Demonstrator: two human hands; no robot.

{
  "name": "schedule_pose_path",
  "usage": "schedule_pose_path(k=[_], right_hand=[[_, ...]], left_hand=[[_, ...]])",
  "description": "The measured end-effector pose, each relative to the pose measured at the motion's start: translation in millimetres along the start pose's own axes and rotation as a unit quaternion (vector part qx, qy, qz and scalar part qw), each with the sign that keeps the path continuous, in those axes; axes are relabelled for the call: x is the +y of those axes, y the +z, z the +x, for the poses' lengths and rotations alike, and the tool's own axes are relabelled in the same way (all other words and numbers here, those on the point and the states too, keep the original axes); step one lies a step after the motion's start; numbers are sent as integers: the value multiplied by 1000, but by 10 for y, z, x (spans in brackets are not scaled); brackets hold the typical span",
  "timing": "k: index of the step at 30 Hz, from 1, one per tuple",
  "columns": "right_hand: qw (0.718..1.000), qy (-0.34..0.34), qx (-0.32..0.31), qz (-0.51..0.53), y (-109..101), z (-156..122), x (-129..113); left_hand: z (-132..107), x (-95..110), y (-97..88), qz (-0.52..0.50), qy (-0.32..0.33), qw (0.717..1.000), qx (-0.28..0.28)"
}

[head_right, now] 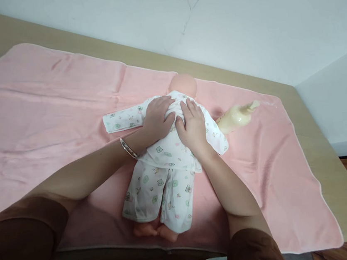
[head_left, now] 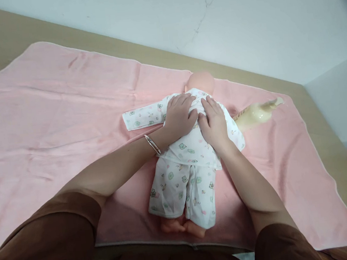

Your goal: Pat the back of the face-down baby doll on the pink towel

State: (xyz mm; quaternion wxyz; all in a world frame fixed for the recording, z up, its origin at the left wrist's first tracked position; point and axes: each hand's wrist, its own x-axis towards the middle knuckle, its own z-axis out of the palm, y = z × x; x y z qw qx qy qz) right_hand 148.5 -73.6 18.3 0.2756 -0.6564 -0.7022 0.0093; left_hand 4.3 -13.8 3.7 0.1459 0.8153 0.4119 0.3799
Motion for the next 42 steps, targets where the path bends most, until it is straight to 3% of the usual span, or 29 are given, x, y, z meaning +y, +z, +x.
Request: schedule_pose_path(k=[18, 28, 42], right_hand=[[995, 0, -81, -56, -175, 22, -85], [992, 26, -93, -81, -219, 42, -134], [991, 38, -108, -74, -218, 35, -139]], left_hand=[[7, 50, -33, 30, -14, 999, -25], [-8, 97, -46, 54, -65, 995, -43], [17, 80, -55, 52, -58, 996, -45]])
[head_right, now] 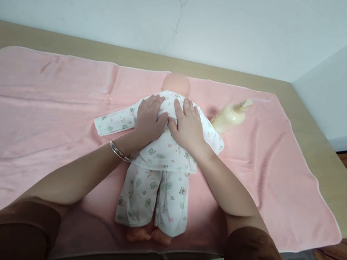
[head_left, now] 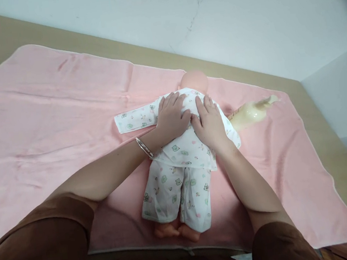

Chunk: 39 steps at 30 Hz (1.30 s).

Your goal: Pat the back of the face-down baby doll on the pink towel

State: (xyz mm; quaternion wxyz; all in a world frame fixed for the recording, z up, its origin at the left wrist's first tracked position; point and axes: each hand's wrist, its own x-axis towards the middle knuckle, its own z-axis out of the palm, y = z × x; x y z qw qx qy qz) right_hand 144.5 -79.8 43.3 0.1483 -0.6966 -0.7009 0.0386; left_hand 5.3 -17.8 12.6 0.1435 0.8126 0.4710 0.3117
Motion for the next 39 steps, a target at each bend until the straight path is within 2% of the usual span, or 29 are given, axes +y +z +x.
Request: schedule_pose_path(k=[7, 10, 13, 17, 20, 22, 25, 30, 32, 36, 39], right_hand=[[1000, -2, 15, -6, 43, 0, 2], [1000, -14, 2, 3, 1, 16, 10], [999, -29, 8, 12, -185, -15, 37], [991, -44, 125, 15, -606, -191, 97], [985, -46, 168, 8, -879, -357, 121], [983, -49, 179, -2, -986, -440, 116], [981, -51, 188, -7, -1040, -502, 87], [986, -51, 159, 28, -895, -426, 45], [990, -56, 127, 38, -731, -332, 39], [998, -34, 45, 38, -268, -109, 59], [999, -30, 16, 34, -29, -6, 85]], left_hand=[[7, -15, 9, 5, 5, 1000, -1], [6, -21, 8, 3, 9, 1000, 6], [4, -29, 8, -1, 13, 1000, 10], [2, -35, 5, -4, 21, 1000, 13], [3, -36, 4, -4, 21, 1000, 13], [4, -40, 5, -6, 20, 1000, 12], [7, -48, 11, -6, 20, 1000, 12], [11, -57, 18, -4, 27, 999, 18], [12, -55, 17, -4, 26, 999, 20], [17, -53, 17, -4, 26, 999, 22], [18, -57, 25, -4, 24, 999, 26]])
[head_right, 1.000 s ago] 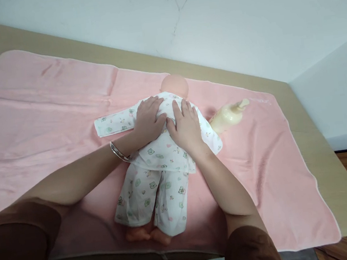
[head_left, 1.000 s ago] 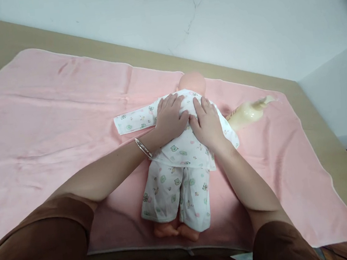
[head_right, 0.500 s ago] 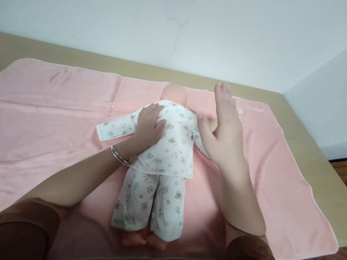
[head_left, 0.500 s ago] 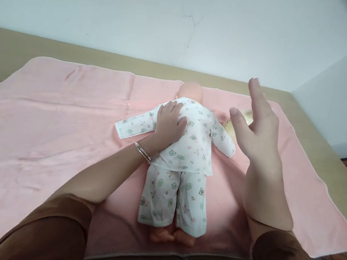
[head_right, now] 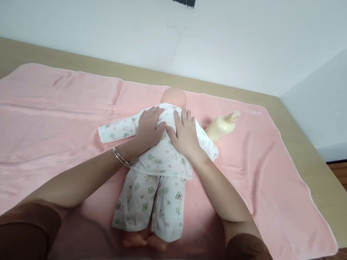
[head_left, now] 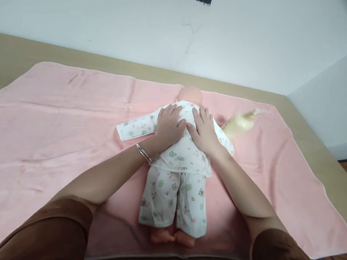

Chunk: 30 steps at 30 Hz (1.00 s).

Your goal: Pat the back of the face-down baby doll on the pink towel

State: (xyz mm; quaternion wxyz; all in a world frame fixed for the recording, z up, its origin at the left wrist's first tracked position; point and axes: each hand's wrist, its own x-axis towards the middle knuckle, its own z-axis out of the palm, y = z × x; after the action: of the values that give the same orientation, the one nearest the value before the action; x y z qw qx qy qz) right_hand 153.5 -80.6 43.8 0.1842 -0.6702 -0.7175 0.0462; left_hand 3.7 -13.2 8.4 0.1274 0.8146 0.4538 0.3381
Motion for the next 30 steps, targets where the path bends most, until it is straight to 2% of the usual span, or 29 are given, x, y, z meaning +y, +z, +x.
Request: schedule_pose_path(k=[3, 8, 11, 13, 16, 18, 20, 25, 28, 30], right_hand=[[1000, -15, 10, -11, -30, -3, -11], [997, -30, 71, -25, -340, -115, -116], [995, -29, 96, -12, -341, -129, -127], [997, -25, 74, -13, -242, -103, -104], [999, -25, -14, -21, -83, -52, -63], [998, -34, -49, -21, -49, -39, -54], [998, -47, -45, -14, -79, -47, -65], [998, -52, 25, -19, -102, -71, -115], [997, -60, -18, -40, -26, -65, -139], [994, -71, -51, -59, -53, -86, -176]], left_hand=[[-4, 1, 5, 0, 2, 1000, 3], [-12, 18, -13, -4, 1, 1000, 2], [-12, 20, -18, -5, 1, 1000, -1], [-10, 15, -12, -6, 0, 1000, -2], [-10, 6, 2, -8, -2, 1000, 3], [-12, 3, 8, -10, -2, 1000, 5], [-16, 3, 9, -10, 1, 1000, 6], [-18, 3, 3, -5, 4, 1000, 7], [-13, -3, 5, -8, 2, 1000, 7], [-9, -8, 12, -10, 4, 1000, 7]])
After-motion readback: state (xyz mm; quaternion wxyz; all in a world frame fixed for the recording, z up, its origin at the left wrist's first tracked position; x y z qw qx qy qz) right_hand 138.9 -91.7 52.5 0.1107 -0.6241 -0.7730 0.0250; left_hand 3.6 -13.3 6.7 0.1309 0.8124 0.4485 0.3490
